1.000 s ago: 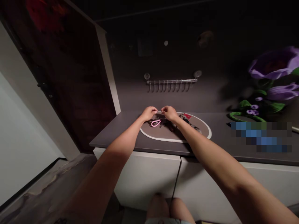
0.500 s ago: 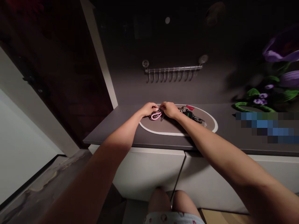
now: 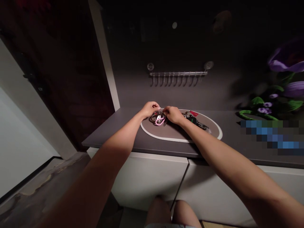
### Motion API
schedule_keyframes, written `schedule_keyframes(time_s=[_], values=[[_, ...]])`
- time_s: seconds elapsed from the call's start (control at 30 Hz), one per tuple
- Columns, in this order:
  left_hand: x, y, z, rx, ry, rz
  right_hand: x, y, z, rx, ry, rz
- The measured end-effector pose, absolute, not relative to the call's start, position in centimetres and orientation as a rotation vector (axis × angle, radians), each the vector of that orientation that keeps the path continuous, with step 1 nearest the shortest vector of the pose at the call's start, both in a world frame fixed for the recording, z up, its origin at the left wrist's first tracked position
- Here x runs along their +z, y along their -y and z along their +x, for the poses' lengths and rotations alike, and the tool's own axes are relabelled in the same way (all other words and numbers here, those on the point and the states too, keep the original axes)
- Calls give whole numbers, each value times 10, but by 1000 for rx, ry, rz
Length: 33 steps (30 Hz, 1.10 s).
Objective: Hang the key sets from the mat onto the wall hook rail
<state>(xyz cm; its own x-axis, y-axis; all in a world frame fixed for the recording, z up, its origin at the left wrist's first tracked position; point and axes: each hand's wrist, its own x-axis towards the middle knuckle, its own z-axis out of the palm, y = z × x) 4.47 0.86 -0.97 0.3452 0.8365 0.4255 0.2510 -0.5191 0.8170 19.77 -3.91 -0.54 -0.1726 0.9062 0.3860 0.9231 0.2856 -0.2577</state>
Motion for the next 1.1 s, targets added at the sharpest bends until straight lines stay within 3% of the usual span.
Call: schedule_keyframes(time_s=[0.27, 0.63, 1.1], values=[[-1, -7, 44, 1296, -830, 1738, -3, 43, 194, 111, 1948, -1467], [6, -2, 46, 1393, -702, 1551, 0, 41, 189, 817, 1495, -914], [9, 3, 48, 1465, -626, 1569, 0, 39, 189, 791, 1475, -851]])
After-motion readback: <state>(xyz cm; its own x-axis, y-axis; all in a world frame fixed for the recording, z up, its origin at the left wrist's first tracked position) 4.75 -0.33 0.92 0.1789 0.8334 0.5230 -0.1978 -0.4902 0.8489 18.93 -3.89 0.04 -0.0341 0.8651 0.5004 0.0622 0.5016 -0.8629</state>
